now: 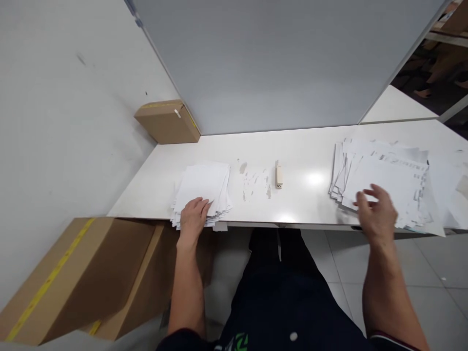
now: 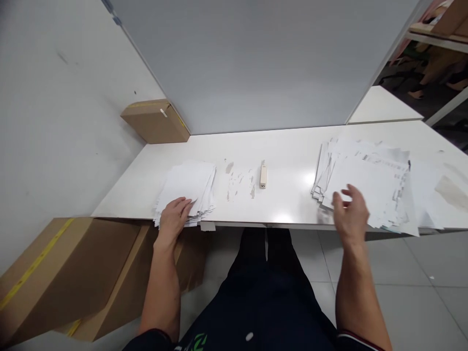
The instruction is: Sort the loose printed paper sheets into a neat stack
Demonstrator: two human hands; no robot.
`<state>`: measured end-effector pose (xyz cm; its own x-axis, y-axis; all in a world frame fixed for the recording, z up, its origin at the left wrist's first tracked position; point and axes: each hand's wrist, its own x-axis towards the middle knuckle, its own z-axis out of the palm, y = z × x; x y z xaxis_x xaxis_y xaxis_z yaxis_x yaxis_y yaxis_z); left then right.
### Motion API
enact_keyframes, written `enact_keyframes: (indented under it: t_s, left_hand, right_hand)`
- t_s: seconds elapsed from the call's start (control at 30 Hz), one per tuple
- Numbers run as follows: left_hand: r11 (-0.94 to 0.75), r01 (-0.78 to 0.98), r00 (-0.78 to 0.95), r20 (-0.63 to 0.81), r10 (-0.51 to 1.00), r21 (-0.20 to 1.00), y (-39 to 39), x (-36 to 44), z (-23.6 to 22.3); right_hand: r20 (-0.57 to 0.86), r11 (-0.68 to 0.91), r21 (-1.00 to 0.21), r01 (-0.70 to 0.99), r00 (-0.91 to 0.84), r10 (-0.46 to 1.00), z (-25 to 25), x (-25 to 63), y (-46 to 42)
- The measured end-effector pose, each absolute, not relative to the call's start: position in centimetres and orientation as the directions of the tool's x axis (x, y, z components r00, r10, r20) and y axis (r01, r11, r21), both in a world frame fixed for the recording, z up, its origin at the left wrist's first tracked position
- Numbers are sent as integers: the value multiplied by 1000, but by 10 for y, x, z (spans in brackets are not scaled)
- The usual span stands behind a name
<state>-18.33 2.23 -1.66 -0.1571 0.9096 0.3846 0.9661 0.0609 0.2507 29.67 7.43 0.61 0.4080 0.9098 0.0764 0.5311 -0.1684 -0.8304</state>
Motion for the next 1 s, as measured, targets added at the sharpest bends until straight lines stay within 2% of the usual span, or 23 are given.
enact_keyframes:
  t_s: [0.07, 0.13, 0.2, 0.27, 0.33, 0.4, 0.47, 0.53, 0.6, 0.67, 0.73, 0.8, 0.87, 0.93, 1.0]
  left_hand:
    - [78, 948, -215, 440, 872, 310, 23, -181, -13]
    - [142, 889, -365, 487, 793, 434, 22, -172, -8]
    - [172, 774, -530, 475, 703, 609, 19, -158, -2]
    - [126, 650, -617, 423, 664, 750, 15, -138, 4]
    - [41, 601, -601, 417, 681, 798, 10, -114, 8]
    - [-65, 626, -498, 463, 733, 777, 6, -89, 9]
    - [-197, 661, -354, 532, 769, 724, 3, -65, 7]
    - [-303, 692, -203, 579, 790, 656, -1, -43, -1]
    - [-373, 720, -49, 578, 814, 585, -4, -26, -11]
    - [-413, 746, 76, 548, 833, 523, -9, -15, -21]
    - [-416, 758, 124, 515, 848, 502, -14, -12, -28]
    - [-359, 749, 34, 508, 860, 557, -16, -17, -31]
    - [-215, 690, -204, 469, 859, 692, -16, -28, -32]
    - [-49, 503, -455, 313, 834, 863, -10, -42, -29]
    - [78, 193, -529, 37, 848, 978, -2, -53, -24]
  right_hand:
    - [176, -58, -774, 630, 301, 937, 4, 260, 67]
    - [180, 48, -790, 611, 157, 971, 0, 227, 59]
    - [94, 76, -861, 503, 10, 996, -5, 199, 50]
    - [-38, 12, -936, 352, -135, 990, -7, 175, 44]
    - [-151, -102, -978, 184, -272, 950, -7, 156, 41]
    - [-232, -245, -969, 16, -389, 892, -5, 141, 44]
    - [-297, -393, -912, -121, -467, 833, -5, 130, 51]
    - [-343, -486, -854, -186, -500, 795, -8, 123, 58]
    - [-355, -484, -856, -182, -473, 806, -15, 121, 63]
    - [-321, -393, -911, -124, -386, 865, -23, 122, 66]
    - [-260, -281, -959, -36, -287, 922, -29, 127, 65]
    - [-233, -238, -971, 14, -247, 940, -30, 134, 62]
    - [-244, -255, -967, -4, -270, 931, -25, 144, 58]
    - [-250, -273, -962, -31, -312, 916, -19, 152, 55]
    - [-239, -265, -964, -27, -351, 905, -13, 158, 51]
